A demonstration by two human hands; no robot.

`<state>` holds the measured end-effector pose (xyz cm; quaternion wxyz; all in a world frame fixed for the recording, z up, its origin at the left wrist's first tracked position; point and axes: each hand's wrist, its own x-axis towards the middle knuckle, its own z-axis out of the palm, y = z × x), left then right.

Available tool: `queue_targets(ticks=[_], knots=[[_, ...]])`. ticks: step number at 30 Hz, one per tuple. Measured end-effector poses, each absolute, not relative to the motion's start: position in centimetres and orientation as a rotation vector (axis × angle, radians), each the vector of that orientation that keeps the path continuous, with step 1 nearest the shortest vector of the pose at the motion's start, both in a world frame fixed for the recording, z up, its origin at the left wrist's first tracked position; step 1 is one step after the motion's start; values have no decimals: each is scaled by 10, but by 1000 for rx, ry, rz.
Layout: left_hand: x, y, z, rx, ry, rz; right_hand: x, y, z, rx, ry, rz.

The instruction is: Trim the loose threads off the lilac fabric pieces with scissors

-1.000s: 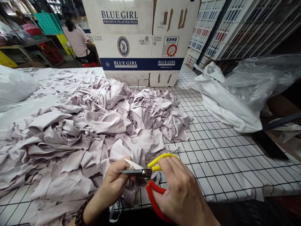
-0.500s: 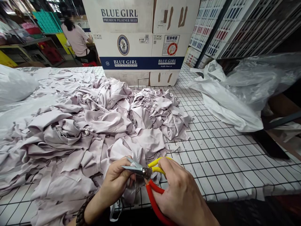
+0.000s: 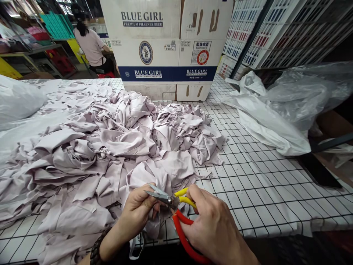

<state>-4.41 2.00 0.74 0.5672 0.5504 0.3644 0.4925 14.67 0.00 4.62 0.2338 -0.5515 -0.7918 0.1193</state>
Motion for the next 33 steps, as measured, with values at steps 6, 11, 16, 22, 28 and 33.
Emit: queue_targets(ticks=[6,11,16,22,28,33], knots=[[-47,21,5,1311,872,1118,148,4,48,-1492,-2188,308],[-48,20,6,1318,895,1078,149,6,45,-1501,-2171,302],[-49,21,7,1303,902,1043,154,10,36,-1589,-1866,824],[-48,16,4,1470,927,1013,195,18,24,-1823,-1197,962],[-63,-11,24,1815,972,604,216,14,-6,-1908,-1103,1087],[-103,5,43,1782,1512,1035,155,22,-8,-1664,-1143,1323]])
